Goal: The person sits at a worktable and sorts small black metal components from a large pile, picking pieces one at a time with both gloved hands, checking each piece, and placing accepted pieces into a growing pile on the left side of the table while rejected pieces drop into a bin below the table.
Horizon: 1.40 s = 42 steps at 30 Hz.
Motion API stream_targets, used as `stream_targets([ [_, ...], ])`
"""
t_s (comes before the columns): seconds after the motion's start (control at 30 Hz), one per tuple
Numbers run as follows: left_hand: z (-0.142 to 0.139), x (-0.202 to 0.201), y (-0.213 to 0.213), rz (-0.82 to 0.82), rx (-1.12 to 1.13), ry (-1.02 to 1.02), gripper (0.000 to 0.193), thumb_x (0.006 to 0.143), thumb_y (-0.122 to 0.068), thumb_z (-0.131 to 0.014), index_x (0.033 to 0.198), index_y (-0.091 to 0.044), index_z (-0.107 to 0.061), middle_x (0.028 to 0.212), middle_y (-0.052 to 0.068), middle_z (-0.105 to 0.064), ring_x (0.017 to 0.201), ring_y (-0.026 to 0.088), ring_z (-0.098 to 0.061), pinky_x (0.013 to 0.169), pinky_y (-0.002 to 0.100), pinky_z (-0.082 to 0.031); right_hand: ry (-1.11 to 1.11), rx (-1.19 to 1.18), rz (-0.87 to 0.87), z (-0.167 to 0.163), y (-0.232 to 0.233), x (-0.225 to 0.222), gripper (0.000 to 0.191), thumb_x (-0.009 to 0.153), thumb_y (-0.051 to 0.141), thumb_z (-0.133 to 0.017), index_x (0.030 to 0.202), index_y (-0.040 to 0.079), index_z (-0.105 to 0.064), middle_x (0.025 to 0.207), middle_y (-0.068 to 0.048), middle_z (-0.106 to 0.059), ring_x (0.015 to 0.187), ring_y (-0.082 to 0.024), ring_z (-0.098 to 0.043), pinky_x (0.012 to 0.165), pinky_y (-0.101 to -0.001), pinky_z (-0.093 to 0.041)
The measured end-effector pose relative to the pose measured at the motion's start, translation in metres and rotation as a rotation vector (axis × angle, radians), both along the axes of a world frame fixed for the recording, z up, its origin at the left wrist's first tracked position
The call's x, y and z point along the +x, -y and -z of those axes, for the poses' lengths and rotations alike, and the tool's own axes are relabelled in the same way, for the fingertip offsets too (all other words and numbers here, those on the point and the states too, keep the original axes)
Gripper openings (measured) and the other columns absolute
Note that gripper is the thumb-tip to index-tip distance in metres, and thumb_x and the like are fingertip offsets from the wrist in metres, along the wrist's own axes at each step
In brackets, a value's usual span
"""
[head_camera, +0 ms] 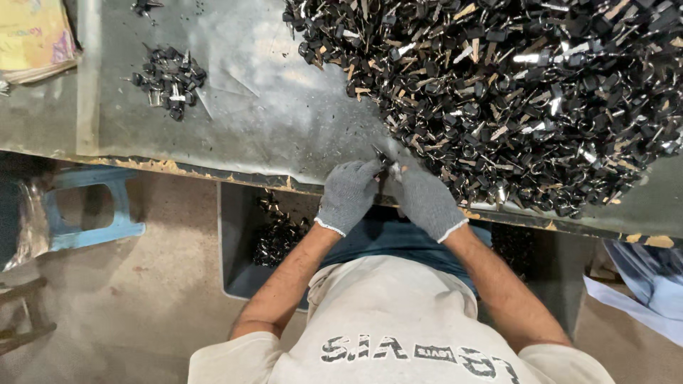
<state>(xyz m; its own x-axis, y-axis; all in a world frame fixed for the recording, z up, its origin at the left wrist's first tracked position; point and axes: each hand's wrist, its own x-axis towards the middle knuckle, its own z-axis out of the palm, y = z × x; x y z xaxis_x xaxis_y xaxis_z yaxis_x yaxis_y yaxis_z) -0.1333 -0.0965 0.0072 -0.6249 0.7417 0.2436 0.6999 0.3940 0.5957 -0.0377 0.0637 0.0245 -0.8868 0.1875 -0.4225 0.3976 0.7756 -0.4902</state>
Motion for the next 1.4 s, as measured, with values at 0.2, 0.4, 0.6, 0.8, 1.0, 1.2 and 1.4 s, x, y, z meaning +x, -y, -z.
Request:
stream_targets([
  [0.2,-0.001,-0.014,0.002,-0.230,-0.076,0.200,0.026,0.091,-0.015,-0.069,0.117,-0.017,-0.069,0.102,0.005,-0.074,0.088,0.024,-0.071,0.078,0.042,-0.056,-0.234,0.058,0.030,0.002,0.004,-0.001,0.069,0.094,0.019,-0.058,0.154,-0.003,-0.031,0.147,-0.033,-0.047,0.116,-0.046,-0.062,0.091,-0.0480,-0.057],
  [0.4,-0.004,-0.081,-0.024,-0.635,0.073,-0.027,0.042,0.093,-0.022,-0.067,0.131,-0.005,-0.062,0.116,0.015,-0.069,0.102,0.027,-0.067,0.086,0.049,-0.055,-0.276,0.137,-0.005,-0.009,0.004,-0.007,0.067,0.098,0.026,-0.061,0.155,0.003,-0.035,0.144,-0.031,-0.050,0.119,-0.044,-0.062,0.095,-0.0475,-0.056],
  [0.6,-0.025,-0.097,-0.068,-0.592,-0.113,0.224,0.029,0.091,-0.029,-0.072,0.114,-0.011,-0.073,0.105,0.009,-0.070,0.106,0.026,-0.062,0.097,0.048,-0.049,-0.359,0.072,0.039,-0.013,0.007,-0.003,0.064,0.097,0.024,-0.062,0.153,0.003,-0.037,0.144,-0.028,-0.053,0.117,-0.045,-0.063,0.095,-0.0481,-0.056],
  [0.8,-0.029,-0.009,-0.045,-0.006,0.131,-0.117,0.029,0.089,-0.017,-0.073,0.118,-0.017,-0.073,0.110,0.012,-0.067,0.111,0.033,-0.061,0.099,0.047,-0.050,0.184,0.079,-0.171,-0.004,0.001,0.004,0.040,0.107,0.035,-0.059,0.141,0.015,-0.057,0.131,-0.019,-0.071,0.119,-0.033,-0.072,0.111,-0.0422,-0.055],
  [1.0,-0.010,-0.010,-0.024,-0.022,-0.116,-0.109,0.032,0.084,-0.014,-0.073,0.116,-0.012,-0.071,0.108,0.011,-0.070,0.105,0.034,-0.067,0.089,0.050,-0.052,-0.555,0.105,-0.022,-0.006,0.000,0.009,0.065,0.091,0.012,-0.060,0.153,0.001,-0.040,0.136,-0.032,-0.063,0.111,-0.043,-0.068,0.089,-0.0479,-0.056],
  [1.2,-0.026,-0.005,-0.022,-0.079,0.056,0.057,0.022,0.089,-0.013,-0.072,0.112,-0.017,-0.071,0.105,0.008,-0.073,0.098,0.028,-0.071,0.085,0.042,-0.057,0.113,0.081,-0.280,-0.002,0.004,0.005,0.033,0.104,0.030,-0.062,0.132,0.013,-0.061,0.124,-0.020,-0.073,0.117,-0.036,-0.070,0.107,-0.0470,-0.054],
  [1.4,-0.039,-0.004,-0.027,-0.090,-0.212,-0.203,0.024,0.076,-0.014,-0.073,0.099,-0.013,-0.073,0.099,0.011,-0.072,0.095,0.036,-0.068,0.077,0.051,-0.051,-0.031,-0.105,0.187,-0.003,0.001,0.002,0.071,0.099,0.019,-0.055,0.163,0.007,-0.027,0.117,-0.027,-0.069,0.104,-0.042,-0.072,0.092,-0.0506,-0.058],
])
